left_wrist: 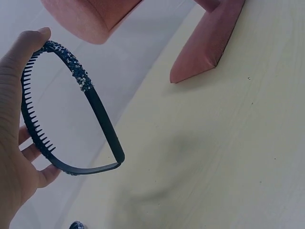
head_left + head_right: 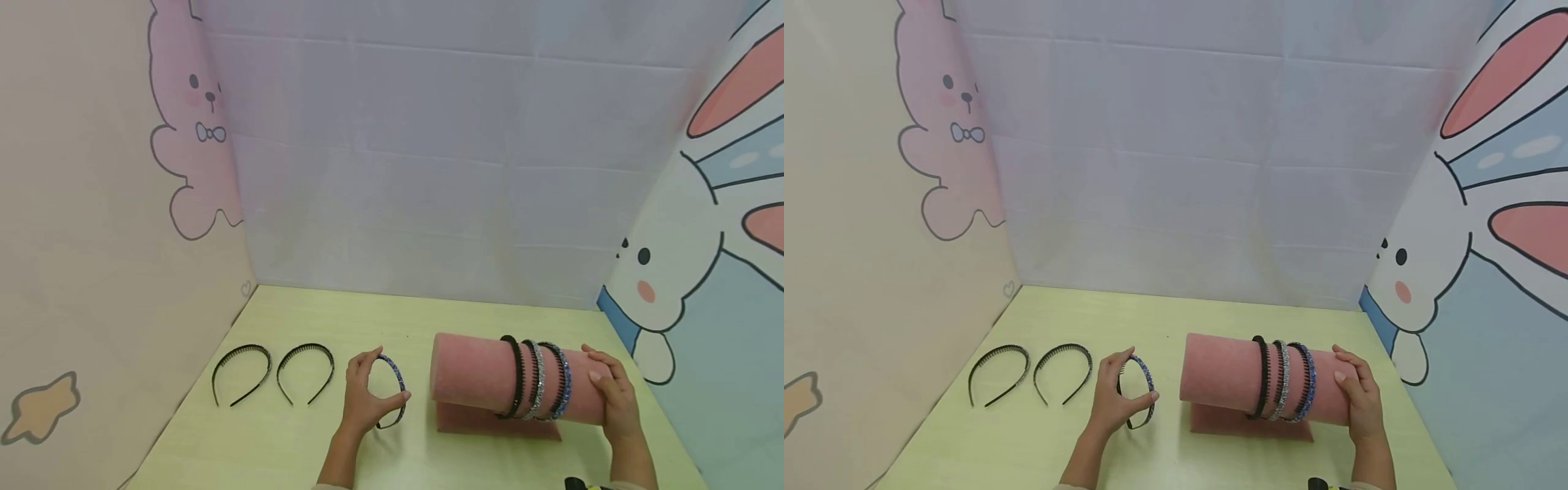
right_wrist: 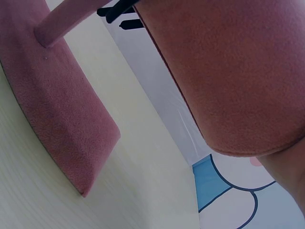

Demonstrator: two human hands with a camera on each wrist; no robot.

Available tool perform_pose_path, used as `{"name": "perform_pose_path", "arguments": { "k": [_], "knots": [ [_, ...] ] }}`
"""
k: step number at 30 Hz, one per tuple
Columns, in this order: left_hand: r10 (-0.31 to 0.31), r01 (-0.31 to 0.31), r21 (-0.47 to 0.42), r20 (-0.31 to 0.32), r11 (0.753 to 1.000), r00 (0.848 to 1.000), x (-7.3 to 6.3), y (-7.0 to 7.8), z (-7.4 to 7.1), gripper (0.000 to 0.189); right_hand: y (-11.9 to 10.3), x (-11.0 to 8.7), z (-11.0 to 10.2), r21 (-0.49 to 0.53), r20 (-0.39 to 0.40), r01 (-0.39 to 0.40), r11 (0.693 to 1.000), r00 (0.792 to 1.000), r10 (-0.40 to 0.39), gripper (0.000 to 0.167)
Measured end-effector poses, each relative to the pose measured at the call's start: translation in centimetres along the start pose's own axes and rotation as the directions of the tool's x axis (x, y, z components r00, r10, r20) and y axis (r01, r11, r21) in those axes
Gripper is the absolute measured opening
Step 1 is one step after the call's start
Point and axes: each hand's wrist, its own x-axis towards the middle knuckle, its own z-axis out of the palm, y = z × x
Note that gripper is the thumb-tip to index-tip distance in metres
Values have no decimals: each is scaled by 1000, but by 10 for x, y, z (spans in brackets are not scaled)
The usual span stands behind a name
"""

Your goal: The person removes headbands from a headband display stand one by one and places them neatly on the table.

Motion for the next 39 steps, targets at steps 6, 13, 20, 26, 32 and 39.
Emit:
{"name": "perform_pose_path", "arguments": {
  "k": [6, 13, 20, 26, 32, 39],
  "knots": [
    [23, -22, 28, -50, 999, 998, -3, -1, -2, 98, -1, 0, 0, 2, 5, -9, 1000, 1000, 9, 28],
    [10, -6, 35, -128, 999, 992, -6, -3, -3, 99, 0, -1, 0, 12, 12, -12, 1000, 1000, 12, 29],
    [25, -20, 22, -243, 1000, 970, -5, -4, -3, 97, 0, -2, 0, 14, 10, -3, 1000, 1000, 2, 29],
    [120, -89, 97, -387, 991, 914, -1, -9, -1, 97, 0, -1, 1, 14, 15, 10, 1000, 1000, -10, 29],
    [129, -62, 145, -513, 987, 849, 4, -12, 1, 96, 0, -1, 0, 6, 16, -3, 1000, 1000, 3, 30],
    [4, 90, 137, -570, 987, 822, 9, -14, 10, 94, 1, -1, 0, 3, 4, -9, 1000, 1000, 9, 29]
  ]
}}
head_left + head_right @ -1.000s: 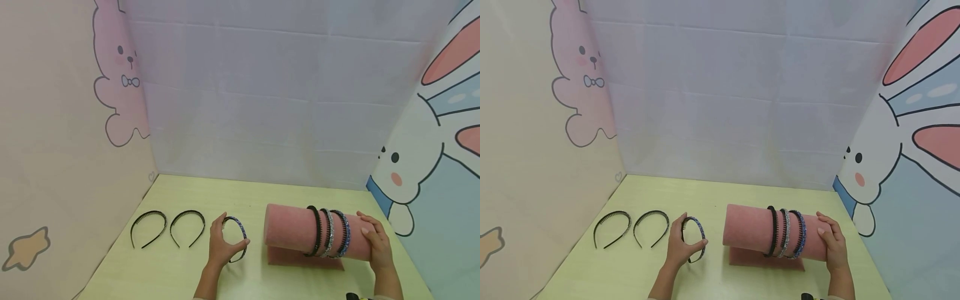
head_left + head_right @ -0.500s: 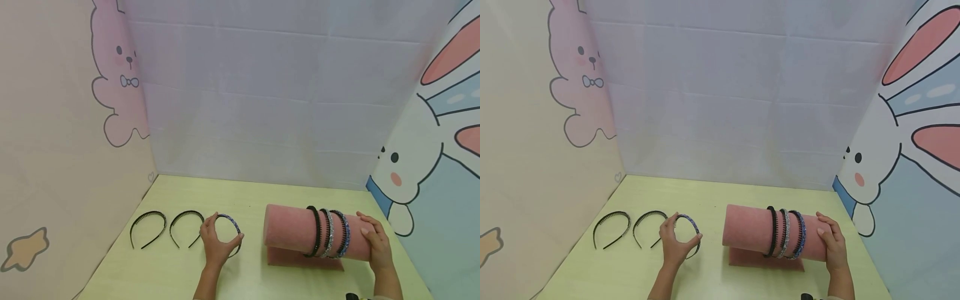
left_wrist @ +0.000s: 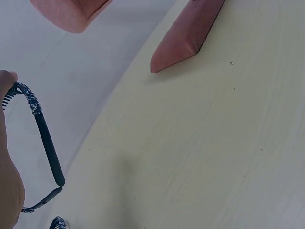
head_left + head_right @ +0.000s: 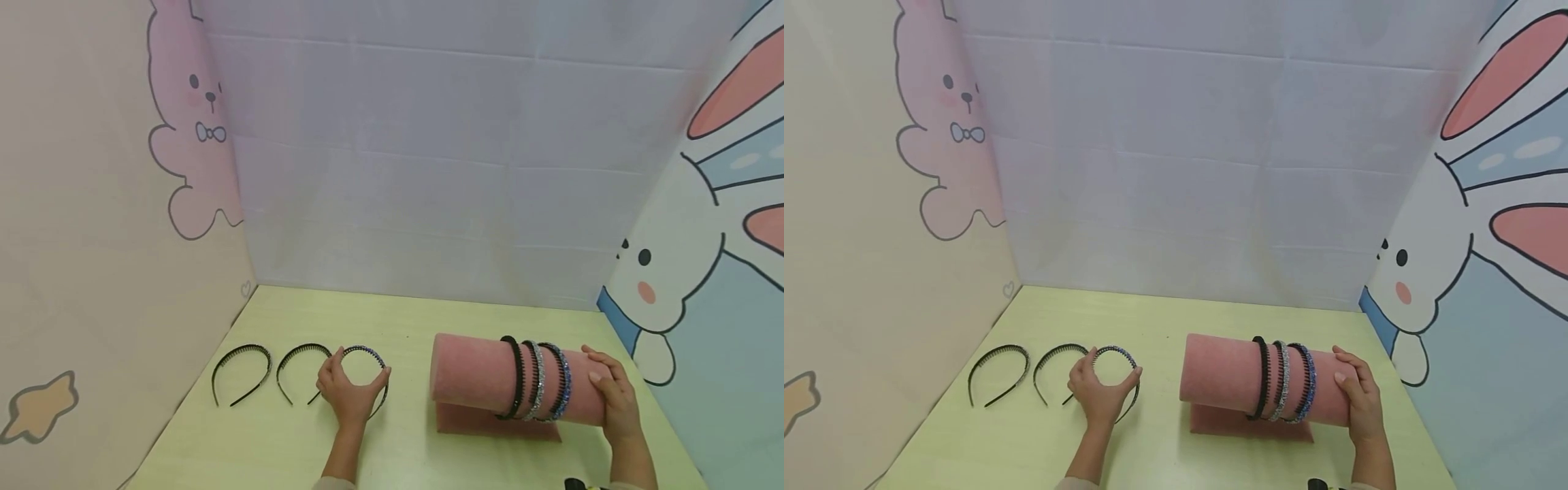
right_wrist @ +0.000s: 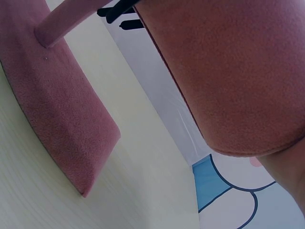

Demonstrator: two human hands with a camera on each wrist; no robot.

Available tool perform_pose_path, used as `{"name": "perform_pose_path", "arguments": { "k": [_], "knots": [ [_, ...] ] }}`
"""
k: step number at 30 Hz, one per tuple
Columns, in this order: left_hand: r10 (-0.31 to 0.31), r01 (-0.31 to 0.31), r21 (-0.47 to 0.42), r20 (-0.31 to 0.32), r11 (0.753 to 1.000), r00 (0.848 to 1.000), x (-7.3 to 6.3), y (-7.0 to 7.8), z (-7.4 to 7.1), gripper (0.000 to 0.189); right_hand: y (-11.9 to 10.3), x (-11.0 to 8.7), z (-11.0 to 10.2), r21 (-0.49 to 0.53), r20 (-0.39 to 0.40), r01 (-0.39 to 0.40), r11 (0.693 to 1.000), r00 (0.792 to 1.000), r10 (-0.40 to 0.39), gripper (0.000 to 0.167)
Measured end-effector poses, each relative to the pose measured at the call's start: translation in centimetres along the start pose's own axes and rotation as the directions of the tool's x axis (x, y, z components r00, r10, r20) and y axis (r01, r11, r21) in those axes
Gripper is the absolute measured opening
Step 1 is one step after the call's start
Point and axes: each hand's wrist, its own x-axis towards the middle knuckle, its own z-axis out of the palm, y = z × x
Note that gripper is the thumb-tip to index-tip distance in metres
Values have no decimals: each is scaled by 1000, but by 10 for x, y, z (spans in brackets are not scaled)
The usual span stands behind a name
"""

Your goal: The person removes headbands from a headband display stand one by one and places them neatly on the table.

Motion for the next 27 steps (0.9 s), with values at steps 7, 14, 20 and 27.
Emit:
{"name": "perform_pose_path", "arguments": {
  "k": [7, 14, 20, 27],
  "knots": [
    [-110, 105, 99, 44, 989, 993, 1, -5, 13, 97, 0, -2, 1, 7, -3, 12, 1000, 1000, -12, 28],
    [-197, 174, 192, 108, 966, 974, 10, -8, 25, 101, 0, 0, 1, -22, -10, 6, 1000, 1000, -6, 29],
    [-249, 201, 265, 163, 943, 955, 14, -15, 32, 103, -1, 0, 1, -21, -17, 15, 1000, 1000, -15, 28],
    [-272, 189, 351, 204, 917, 940, 19, -32, 41, 104, -2, 0, 2, -34, -20, 5, 999, 1000, -6, 27]
  ]
}}
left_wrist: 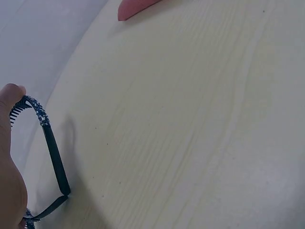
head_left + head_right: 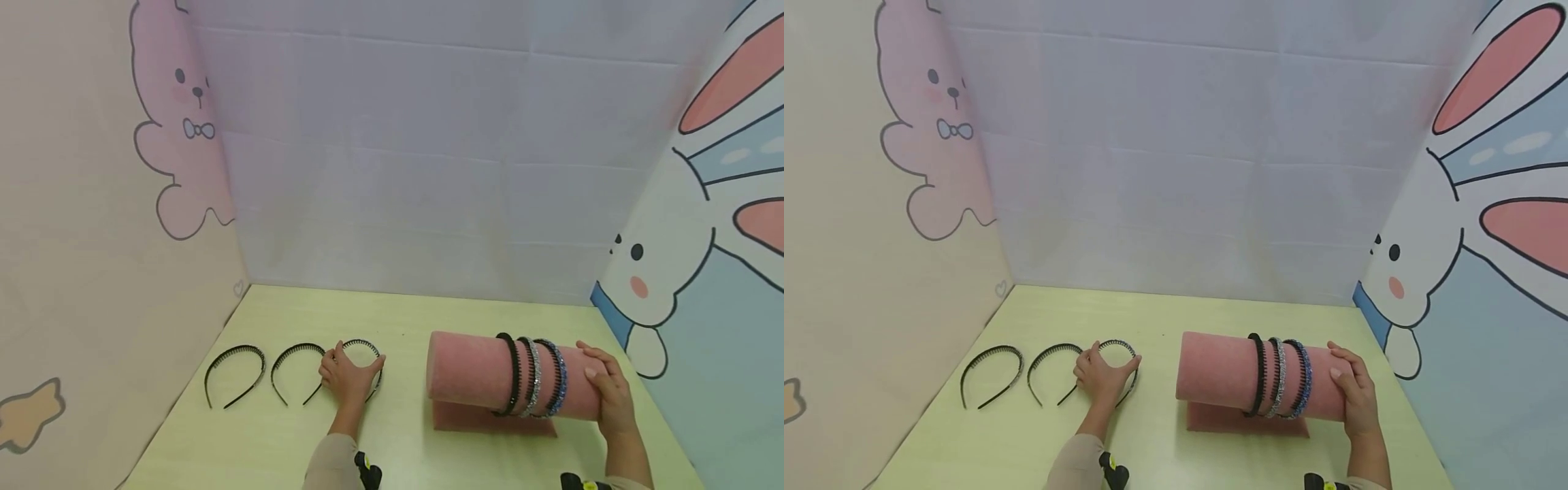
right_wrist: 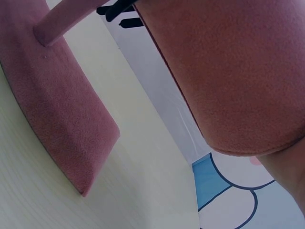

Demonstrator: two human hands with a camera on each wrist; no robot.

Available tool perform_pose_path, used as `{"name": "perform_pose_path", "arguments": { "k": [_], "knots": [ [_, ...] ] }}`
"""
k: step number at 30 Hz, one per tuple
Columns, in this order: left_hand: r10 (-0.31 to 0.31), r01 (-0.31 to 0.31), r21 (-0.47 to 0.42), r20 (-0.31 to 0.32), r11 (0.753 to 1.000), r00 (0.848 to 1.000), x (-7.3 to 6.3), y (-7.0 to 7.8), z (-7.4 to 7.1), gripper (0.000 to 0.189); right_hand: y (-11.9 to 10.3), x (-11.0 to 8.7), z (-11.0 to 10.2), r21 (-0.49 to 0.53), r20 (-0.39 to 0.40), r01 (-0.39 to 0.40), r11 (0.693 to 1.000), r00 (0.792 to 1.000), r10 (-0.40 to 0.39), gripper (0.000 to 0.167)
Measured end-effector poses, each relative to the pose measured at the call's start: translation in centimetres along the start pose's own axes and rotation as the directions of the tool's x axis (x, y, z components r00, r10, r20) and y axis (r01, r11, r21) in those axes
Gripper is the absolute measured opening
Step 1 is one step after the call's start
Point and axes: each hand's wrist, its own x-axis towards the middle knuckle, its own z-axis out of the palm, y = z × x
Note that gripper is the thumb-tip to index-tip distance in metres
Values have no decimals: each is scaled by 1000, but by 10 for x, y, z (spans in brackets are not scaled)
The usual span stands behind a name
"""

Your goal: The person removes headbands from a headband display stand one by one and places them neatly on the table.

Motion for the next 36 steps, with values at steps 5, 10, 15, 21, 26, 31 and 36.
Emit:
{"name": "perform_pose_path", "arguments": {
  "k": [5, 10, 15, 21, 26, 31, 36],
  "knots": [
    [-11, 9, 40, 38, 999, 999, 4, -3, 6, 103, -1, 0, 0, -3, 0, -14, 1000, 1000, 14, 27],
    [-30, 23, 84, 81, 996, 996, 7, -3, 10, 105, 0, 0, -1, 9, 0, -17, 1000, 1000, 17, 27],
    [-40, 30, 100, 103, 995, 994, 5, -2, 13, 102, -1, 0, -2, 29, 5, -34, 999, 999, 33, 28],
    [-24, 7, 161, 106, 987, 994, 2, -3, 18, 96, -1, -1, -2, 26, 8, -43, 999, 999, 43, 27],
    [-41, 8, 223, 140, 975, 989, 4, 1, 19, 93, 1, 0, -1, 32, 6, -18, 999, 1000, 18, 27],
    [-53, 16, 248, 145, 969, 988, 8, 2, 23, 99, 1, 0, -1, 23, 9, 3, 1000, 1000, -3, 26],
    [-49, 13, 260, 133, 966, 990, 11, 2, 26, 97, 2, -1, -1, 20, 12, 19, 1000, 1000, -20, 26]
  ]
}}
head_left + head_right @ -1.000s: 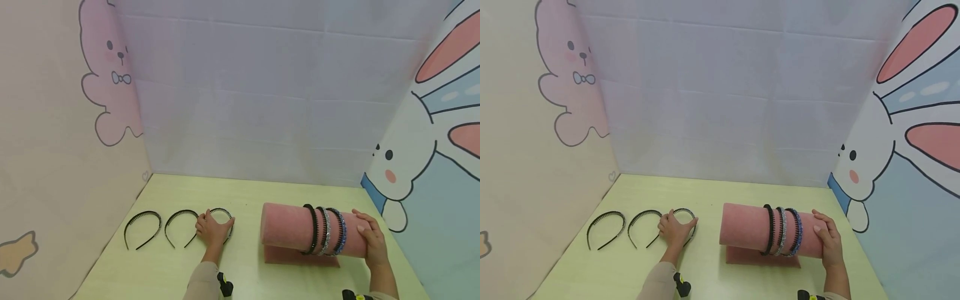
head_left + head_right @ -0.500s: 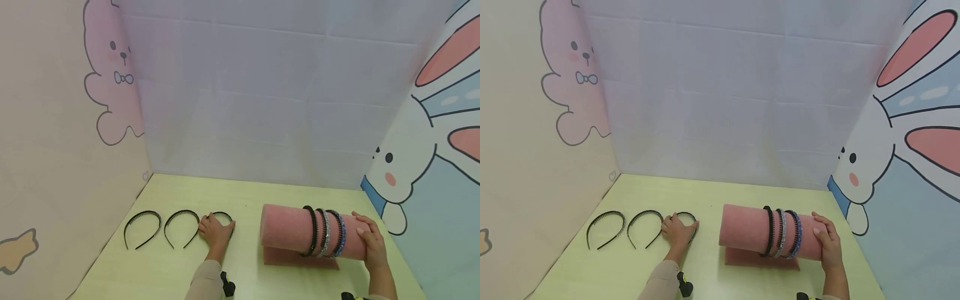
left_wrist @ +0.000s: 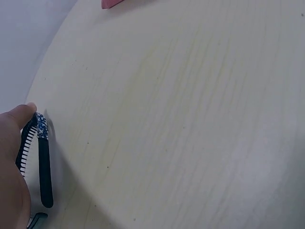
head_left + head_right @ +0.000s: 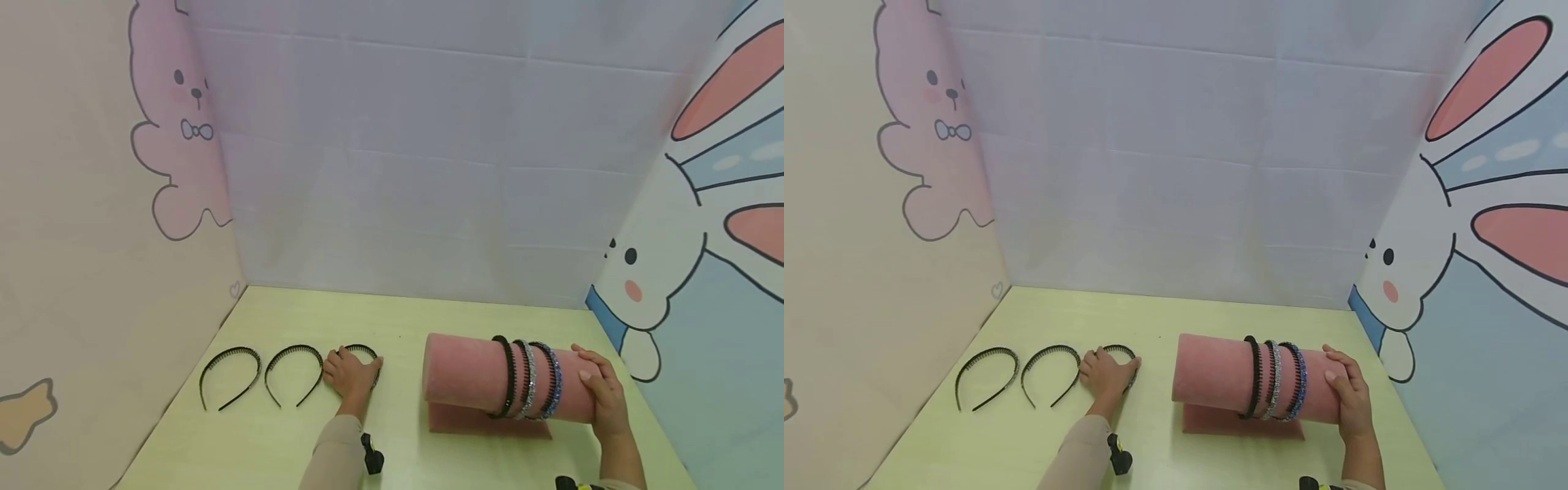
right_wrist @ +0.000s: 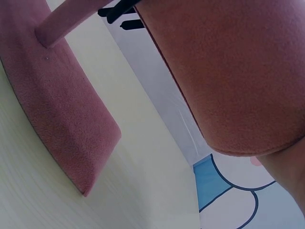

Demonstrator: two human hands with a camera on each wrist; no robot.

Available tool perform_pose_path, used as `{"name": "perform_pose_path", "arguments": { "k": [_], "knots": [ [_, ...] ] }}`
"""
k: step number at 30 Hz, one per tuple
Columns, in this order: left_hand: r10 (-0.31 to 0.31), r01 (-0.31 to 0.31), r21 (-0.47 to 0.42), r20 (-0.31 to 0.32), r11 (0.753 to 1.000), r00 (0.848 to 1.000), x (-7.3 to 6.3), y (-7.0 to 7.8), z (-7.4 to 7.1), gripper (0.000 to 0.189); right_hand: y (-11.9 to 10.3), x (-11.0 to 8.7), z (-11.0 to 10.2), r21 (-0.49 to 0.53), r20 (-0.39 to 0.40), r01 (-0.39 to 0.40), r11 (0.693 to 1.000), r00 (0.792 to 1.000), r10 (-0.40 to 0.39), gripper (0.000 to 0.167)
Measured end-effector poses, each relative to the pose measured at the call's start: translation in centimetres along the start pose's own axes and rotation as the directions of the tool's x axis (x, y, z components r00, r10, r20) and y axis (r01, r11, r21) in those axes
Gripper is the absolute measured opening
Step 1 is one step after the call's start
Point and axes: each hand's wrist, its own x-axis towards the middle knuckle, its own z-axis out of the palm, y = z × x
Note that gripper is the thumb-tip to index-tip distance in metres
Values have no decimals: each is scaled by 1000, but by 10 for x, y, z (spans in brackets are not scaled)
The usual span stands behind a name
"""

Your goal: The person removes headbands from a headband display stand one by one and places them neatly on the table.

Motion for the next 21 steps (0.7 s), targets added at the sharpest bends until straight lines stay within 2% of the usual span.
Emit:
{"name": "perform_pose_path", "arguments": {
  "k": [5, 9, 16, 21],
  "knots": [
    [1, -1, 4, -5, 1000, 1000, 0, 2, 0, 94, 0, 0, -1, -9, 6, 11, 1000, 1000, -11, 27],
    [5, -5, 7, 7, 1000, 1000, 1, 3, -2, 92, 2, 0, -1, 15, 31, 53, 998, 998, -53, 27],
    [0, 0, -15, 36, 1000, 999, 2, -2, -7, 99, 3, 2, 0, 10, 52, 95, 995, 994, -96, 26],
    [45, -45, -36, 11, 998, 999, 3, -4, -11, 98, 2, 2, -2, 0, 45, 87, 996, 995, -87, 26]
  ]
}}
